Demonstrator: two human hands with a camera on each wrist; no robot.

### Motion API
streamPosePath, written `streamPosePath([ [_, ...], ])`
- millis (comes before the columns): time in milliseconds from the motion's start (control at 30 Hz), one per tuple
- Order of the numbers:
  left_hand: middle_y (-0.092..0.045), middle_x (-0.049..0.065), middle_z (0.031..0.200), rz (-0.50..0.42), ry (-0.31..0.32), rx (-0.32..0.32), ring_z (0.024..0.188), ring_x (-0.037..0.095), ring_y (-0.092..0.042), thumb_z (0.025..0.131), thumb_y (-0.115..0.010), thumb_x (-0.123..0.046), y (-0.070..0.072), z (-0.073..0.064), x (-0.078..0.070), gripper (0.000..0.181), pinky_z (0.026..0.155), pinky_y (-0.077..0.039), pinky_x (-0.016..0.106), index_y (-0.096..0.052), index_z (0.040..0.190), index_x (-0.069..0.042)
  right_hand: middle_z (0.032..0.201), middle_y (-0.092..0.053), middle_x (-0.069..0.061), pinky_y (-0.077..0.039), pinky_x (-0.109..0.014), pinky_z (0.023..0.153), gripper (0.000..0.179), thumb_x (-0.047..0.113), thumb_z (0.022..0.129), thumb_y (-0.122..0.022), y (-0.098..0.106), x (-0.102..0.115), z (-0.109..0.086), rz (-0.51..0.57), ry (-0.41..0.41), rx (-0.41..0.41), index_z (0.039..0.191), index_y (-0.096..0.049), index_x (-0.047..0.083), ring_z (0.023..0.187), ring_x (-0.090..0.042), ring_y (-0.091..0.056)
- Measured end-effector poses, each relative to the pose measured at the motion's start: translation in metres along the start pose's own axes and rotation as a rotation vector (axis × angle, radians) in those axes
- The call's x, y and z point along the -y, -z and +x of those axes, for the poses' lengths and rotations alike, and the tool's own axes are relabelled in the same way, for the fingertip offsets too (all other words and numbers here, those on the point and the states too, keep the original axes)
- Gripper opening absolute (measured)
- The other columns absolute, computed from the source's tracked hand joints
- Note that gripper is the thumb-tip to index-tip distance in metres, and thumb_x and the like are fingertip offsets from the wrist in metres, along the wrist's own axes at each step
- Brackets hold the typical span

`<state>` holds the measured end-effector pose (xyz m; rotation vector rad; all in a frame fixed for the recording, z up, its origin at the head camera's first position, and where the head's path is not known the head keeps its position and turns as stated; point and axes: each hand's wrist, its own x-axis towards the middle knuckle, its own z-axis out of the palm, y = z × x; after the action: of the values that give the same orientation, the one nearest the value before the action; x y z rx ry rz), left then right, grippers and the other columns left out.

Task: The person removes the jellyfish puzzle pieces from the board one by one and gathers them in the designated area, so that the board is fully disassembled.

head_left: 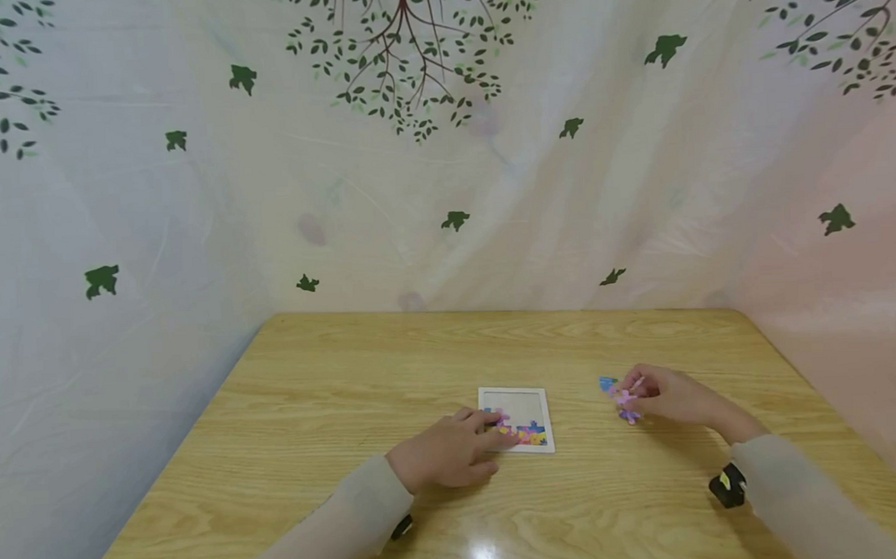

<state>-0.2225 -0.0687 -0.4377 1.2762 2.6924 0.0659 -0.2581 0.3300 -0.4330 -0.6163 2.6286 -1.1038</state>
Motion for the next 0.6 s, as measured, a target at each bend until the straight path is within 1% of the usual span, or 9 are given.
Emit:
streamPosePath([
  [167,-0.035,0.003,0.164,0.011,-0.012,-0.008,0.145,0.032,-0.040,0.108,-0.051,-0.037,0.0000,-0.0009,0.0003,0.051,0.112,-0.042,0.048,-0.042,0.157,-0.036,0.089,-0.065,-0.006,-0.047,-0.025,0.060,0.026,0.014,0.099,-0.068,0.0065,-0.0058,-0.0058,-0.018,-0.036,-0.013,0.117,-0.059,-0.003,0.073,-0.012,-0.055],
  [267,-0.037,0.005,0.163,0.020,-0.026,-0.021,0.144,0.033,-0.041,0.107,-0.051,-0.036,-0.0004,-0.0007,0.0004,0.051,0.111,-0.043,0.048,-0.042,0.158,-0.035,0.092,-0.063,-0.008,-0.050,-0.026,0.060,0.028,0.014,0.098,-0.069,0.0086,-0.0076,-0.0079,-0.010,-0.071,-0.020,0.116,-0.060,-0.005,0.074,-0.015,-0.056],
  [400,-0.037,0.005,0.163,0.030,-0.029,-0.028,0.143,0.033,-0.041,0.107,-0.051,-0.036,-0.0014,-0.0001,0.0009,0.051,0.111,-0.043,0.047,-0.042,0.158,-0.034,0.097,-0.062,-0.009,-0.053,-0.028,0.063,0.031,0.016,0.097,-0.071,0.0101,-0.0096,-0.0086,-0.005,-0.115,-0.028,0.116,-0.061,-0.006,0.080,-0.018,-0.057],
  [600,-0.036,0.003,0.163,0.019,-0.018,-0.021,0.144,0.032,-0.041,0.107,-0.051,-0.036,-0.0008,-0.0007,0.0008,0.051,0.111,-0.043,0.048,-0.042,0.157,-0.035,0.094,-0.060,-0.008,-0.050,-0.026,0.061,0.030,0.016,0.097,-0.071,0.0100,-0.0109,-0.0085,0.008,-0.148,-0.019,0.115,-0.062,-0.007,0.076,-0.017,-0.056],
])
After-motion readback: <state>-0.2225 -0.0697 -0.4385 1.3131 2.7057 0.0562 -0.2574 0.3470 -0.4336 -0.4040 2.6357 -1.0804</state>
